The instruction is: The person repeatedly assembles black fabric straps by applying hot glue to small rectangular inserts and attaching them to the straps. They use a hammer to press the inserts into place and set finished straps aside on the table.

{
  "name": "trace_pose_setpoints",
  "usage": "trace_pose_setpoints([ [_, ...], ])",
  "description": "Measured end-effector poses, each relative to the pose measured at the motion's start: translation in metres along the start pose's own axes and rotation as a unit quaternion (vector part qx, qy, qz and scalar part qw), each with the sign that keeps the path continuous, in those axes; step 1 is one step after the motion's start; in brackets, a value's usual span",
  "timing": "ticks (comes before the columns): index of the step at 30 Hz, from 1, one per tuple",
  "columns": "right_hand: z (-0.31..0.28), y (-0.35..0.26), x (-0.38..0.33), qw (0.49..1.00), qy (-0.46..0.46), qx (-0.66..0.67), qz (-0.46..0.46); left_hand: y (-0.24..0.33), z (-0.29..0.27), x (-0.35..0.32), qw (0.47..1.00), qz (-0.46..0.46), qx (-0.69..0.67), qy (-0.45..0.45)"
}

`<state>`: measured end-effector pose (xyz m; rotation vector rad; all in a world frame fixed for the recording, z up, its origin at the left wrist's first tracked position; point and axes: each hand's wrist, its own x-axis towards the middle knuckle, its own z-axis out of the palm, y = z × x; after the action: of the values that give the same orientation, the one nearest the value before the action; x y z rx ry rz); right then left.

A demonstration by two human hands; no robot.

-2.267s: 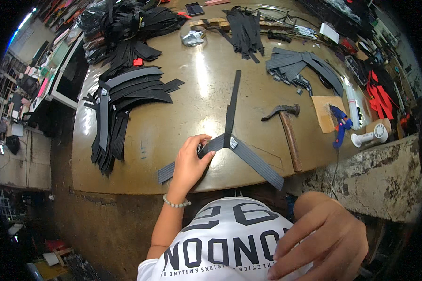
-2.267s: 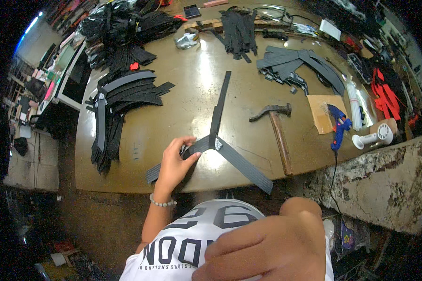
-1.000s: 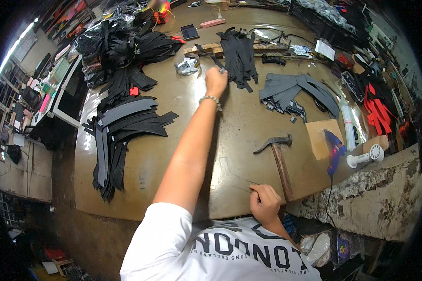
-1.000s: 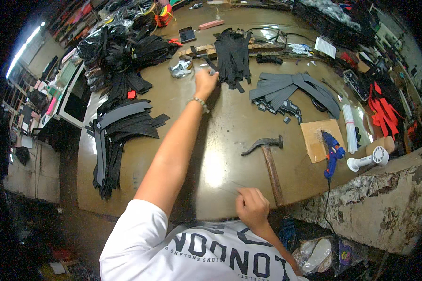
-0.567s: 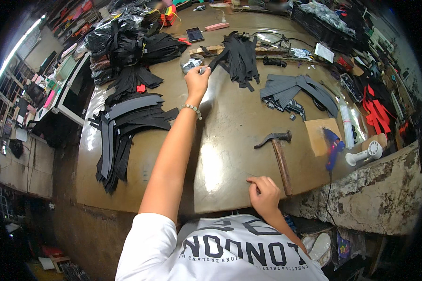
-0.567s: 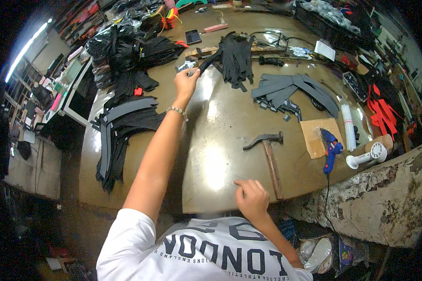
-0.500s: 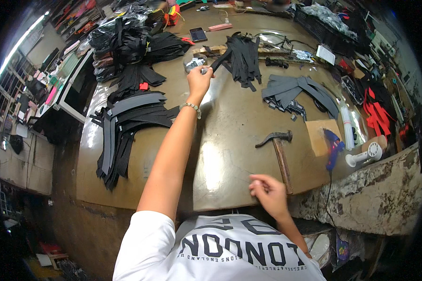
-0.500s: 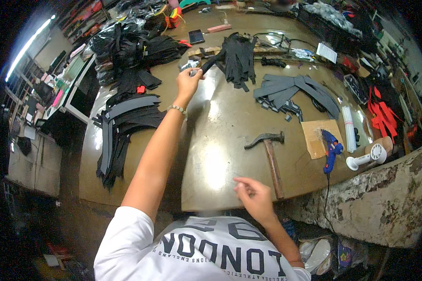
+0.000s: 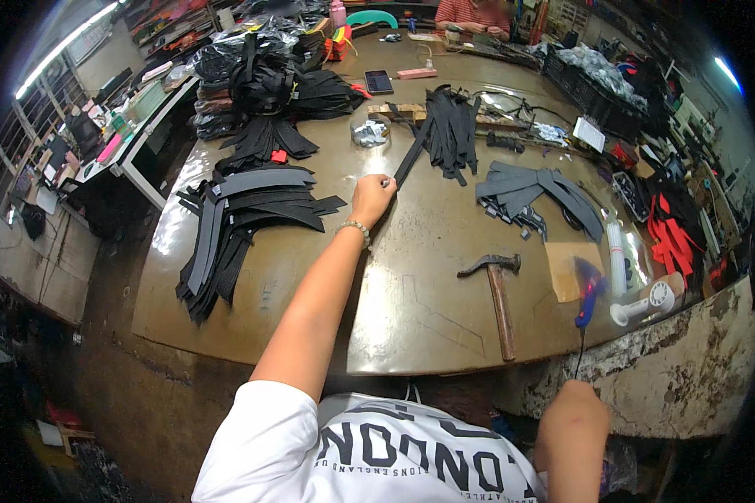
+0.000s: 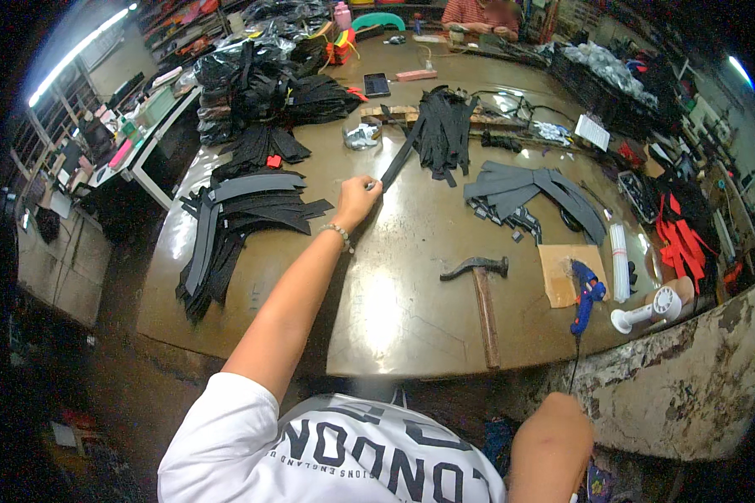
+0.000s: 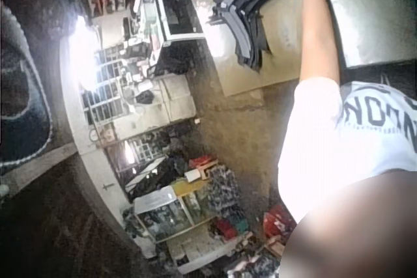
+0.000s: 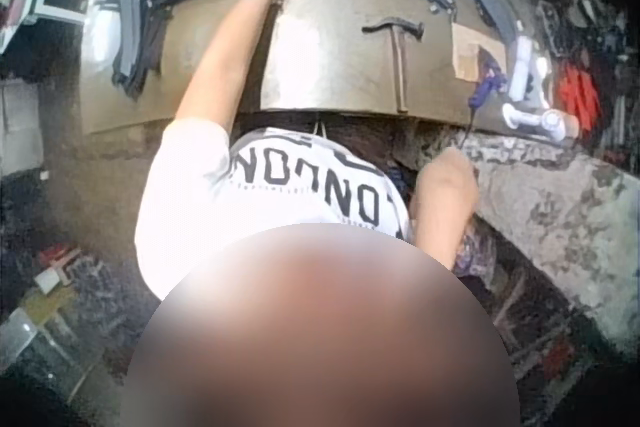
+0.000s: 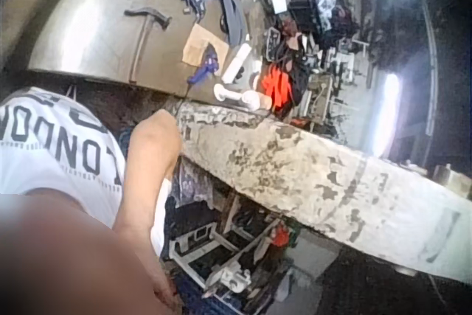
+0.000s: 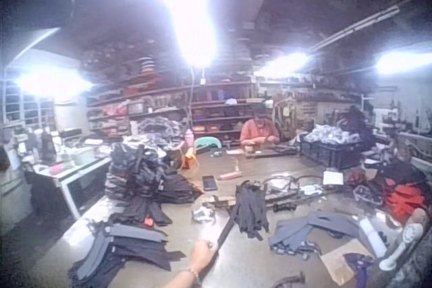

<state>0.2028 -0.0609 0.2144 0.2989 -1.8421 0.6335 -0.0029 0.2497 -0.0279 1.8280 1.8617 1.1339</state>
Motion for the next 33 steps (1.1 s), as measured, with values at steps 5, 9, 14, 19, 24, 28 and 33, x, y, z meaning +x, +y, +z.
trace_pose_setpoints([
  [5,-0.005,-0.007,-0.007,0.999,-0.011,0.031,0.014,-0.006,0.002,-0.004,0.998,0.025,-0.04,0.05],
  [9,-0.008,-0.007,-0.015,0.998,-0.013,0.05,0.029,-0.007,0.005,-0.004,0.996,-0.015,-0.061,0.06],
  [14,-0.014,-0.013,-0.025,0.996,-0.015,0.078,0.049,-0.005,0.003,-0.009,0.997,-0.001,-0.053,0.048],
  [19,-0.017,-0.017,-0.034,0.993,-0.01,0.094,0.068,-0.002,0.002,-0.01,1.0,-0.004,0.003,0.025],
  [24,-0.02,-0.016,-0.042,0.991,-0.015,0.099,0.091,-0.003,0.0,-0.008,1.0,-0.006,-0.023,-0.001],
  [28,-0.02,-0.019,-0.051,0.988,-0.028,0.107,0.105,-0.001,0.001,-0.011,1.0,0.002,-0.013,0.017],
  [33,-0.018,-0.021,-0.068,0.983,-0.054,0.1,0.147,0.001,-0.002,-0.012,1.0,0.007,-0.019,0.024],
])
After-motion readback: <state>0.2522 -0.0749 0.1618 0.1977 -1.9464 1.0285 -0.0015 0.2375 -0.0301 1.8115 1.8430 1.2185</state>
